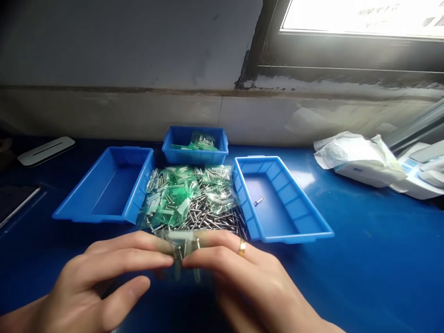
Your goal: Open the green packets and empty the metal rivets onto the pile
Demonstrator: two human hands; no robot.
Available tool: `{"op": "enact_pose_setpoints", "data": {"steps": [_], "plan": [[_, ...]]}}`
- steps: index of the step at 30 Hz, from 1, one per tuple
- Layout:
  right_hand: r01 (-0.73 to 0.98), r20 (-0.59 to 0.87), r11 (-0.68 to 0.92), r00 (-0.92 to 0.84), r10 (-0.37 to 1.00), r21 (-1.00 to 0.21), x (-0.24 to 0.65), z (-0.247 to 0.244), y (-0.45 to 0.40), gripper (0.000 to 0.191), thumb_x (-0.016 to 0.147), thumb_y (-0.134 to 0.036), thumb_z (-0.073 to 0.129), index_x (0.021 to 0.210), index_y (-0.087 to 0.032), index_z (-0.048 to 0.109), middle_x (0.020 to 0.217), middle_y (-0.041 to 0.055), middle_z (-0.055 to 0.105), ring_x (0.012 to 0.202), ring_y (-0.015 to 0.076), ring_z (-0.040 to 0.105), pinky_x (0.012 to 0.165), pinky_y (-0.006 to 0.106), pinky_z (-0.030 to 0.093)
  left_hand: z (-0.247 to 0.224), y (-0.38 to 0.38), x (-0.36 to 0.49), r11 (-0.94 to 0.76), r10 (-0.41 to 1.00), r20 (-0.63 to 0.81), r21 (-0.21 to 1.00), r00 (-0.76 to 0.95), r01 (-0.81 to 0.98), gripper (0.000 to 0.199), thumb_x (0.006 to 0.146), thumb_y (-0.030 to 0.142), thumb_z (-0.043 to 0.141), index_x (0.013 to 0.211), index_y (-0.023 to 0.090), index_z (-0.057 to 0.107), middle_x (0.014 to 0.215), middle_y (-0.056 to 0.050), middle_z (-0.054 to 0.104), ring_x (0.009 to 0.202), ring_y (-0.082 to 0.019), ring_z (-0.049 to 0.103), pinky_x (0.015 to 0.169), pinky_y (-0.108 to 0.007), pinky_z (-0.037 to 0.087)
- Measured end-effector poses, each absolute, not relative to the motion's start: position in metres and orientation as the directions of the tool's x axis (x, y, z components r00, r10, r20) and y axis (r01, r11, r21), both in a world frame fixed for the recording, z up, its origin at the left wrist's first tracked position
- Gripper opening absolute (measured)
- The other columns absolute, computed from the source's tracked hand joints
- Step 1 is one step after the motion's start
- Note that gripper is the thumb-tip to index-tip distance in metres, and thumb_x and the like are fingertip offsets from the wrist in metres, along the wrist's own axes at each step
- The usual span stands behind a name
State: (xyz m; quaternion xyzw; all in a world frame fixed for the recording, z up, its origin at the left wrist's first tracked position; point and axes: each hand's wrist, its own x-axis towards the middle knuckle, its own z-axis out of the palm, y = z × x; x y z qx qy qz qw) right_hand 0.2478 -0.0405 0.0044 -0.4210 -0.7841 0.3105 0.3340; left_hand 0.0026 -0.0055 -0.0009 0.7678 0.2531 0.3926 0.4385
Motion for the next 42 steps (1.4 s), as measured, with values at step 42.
{"op": "enact_pose_setpoints", "data": {"steps": [42], "plan": [[0.798, 0.377, 0.602, -0.550, 0.745, -0.023, 0.258, 0.058, 0.042, 0.022, 0.093, -0.007, 0.052, 0.103, -0.015, 0.069, 0.095, 0.0109, 0.078, 0.080, 0.0224, 0.074, 0.068, 0.032, 0.059, -0.010, 0.004, 0.002, -0.829, 0.443, 0.354, 0.511, 0.824, 0.226, 0.027, 0.103, 0.012, 0.042, 0.099, 0.014, 0.069, 0.076, -0.004, 0.069, 0.067, -0.018, 0.063, 0.067, -0.027, 0.049]]}}
